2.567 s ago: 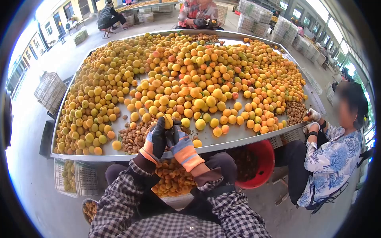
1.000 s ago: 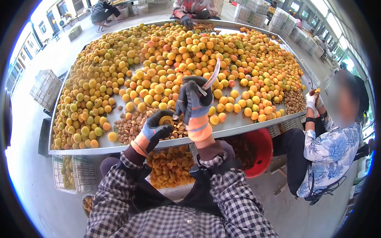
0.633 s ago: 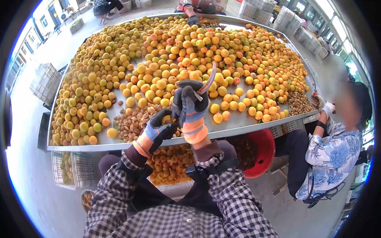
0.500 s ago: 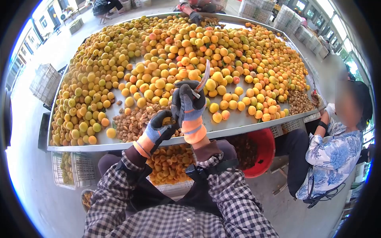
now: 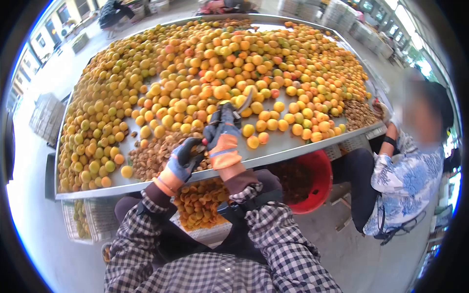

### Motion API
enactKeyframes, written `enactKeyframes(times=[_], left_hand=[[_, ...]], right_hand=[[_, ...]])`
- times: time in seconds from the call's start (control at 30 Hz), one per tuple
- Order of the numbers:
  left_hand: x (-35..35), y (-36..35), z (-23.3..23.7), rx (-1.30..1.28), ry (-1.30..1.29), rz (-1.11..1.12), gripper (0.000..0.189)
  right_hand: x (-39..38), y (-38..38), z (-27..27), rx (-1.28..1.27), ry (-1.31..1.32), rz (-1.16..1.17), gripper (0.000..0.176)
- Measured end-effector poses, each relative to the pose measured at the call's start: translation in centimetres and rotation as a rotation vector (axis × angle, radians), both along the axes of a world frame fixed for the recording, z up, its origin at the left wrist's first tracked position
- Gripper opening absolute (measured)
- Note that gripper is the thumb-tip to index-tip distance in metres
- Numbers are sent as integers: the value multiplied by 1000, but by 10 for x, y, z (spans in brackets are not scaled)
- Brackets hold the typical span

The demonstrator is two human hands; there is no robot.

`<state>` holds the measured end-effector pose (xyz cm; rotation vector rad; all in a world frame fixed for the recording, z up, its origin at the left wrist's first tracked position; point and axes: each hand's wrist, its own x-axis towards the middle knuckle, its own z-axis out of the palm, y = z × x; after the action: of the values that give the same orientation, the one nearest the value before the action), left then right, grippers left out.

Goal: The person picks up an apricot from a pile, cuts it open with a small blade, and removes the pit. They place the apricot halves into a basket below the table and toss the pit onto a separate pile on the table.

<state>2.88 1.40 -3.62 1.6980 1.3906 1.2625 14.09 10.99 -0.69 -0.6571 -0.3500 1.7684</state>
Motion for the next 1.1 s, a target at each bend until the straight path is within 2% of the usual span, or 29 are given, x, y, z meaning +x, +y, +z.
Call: enactKeyframes(times=[0.03, 0.07, 0.1, 0.23, 0.27, 0.3, 0.33, 0.37, 0.43, 0.5, 0.57, 0.6, 0.63, 0.67, 0.7, 0.77, 0.8, 0.83, 0.9, 0.93, 0.97, 1.0, 1.1], left_hand=[[-1, -2, 4, -10, 62, -9, 38], [-1, -1, 8, 23, 126, -14, 39], [-2, 0, 10, 57, 190, -15, 40], [-1, 4, 7, 173, 306, 24, 41], [-2, 4, 10, 117, 362, 66, 32], [-7, 6, 1, 111, 363, 68, 32], [-14, 9, -17, 32, 276, 169, 32], [-14, 10, -14, -49, 187, 275, 32], [-22, 11, 2, -220, 458, 435, 32], [-28, 10, 11, -309, 522, 448, 27], [-34, 9, 6, -290, 550, 445, 21], [-34, 8, 9, -273, 524, 444, 20], [-35, 6, 10, -256, 499, 444, 19], [-39, 6, 8, -233, 494, 372, 21], [-40, 4, 5, -233, 494, 373, 21], [-39, -1, -1, -231, 118, 42, 17], [-32, -9, 16, -231, 130, -81, 15], [-20, -22, 50, -571, -58, -129, 17], [-18, -31, 48, -466, -174, -392, 19], [-17, -33, 44, -467, -180, -392, 19], [-16, -33, 38, -316, -102, -447, 20], [-15, -34, 34, -162, -25, -499, 21], [-20, -34, 35, -199, -128, -408, 22]], right_hand=[[0, 1, -1, -55, -24, -15, 24], [-3, 5, 3, -236, -7, -87, 26], [-1, 10, -6, -297, 77, -51, 24], [-1, 14, -9, -201, 94, -58, 23], [1, 15, -4, -101, 57, -74, 24], [4, 13, 5, -1, 17, -88, 24], [12, 9, 16, -31, -60, -59, 26], [21, 18, 17, -20, -161, -53, 27], [43, 35, 16, 205, -302, -162, 17], [70, 45, 11, 401, -511, -111, 9], [87, 33, 21, 414, -971, -2, 18], [94, 35, 11, 413, -972, 3, 18], [99, 39, -8, 478, -1175, 100, 25], [102, 40, -14, 542, -1376, 199, 32], [106, 42, -18, 544, -1376, 200, 32], [112, 44, -22, 592, -1744, 177, 40], [112, 41, -9, 518, -1821, 416, 45], [108, 39, -8, 522, -1824, 417, 45], [92, 26, -8, 628, -2032, 730, 46], [81, 19, -7, 649, -2130, 902, 46], [71, 13, -4, 665, -2220, 1082, 46], [70, 14, -10, 644, -2204, 1086, 46], [74, 14, -14, 714, -2110, 967, 44]])
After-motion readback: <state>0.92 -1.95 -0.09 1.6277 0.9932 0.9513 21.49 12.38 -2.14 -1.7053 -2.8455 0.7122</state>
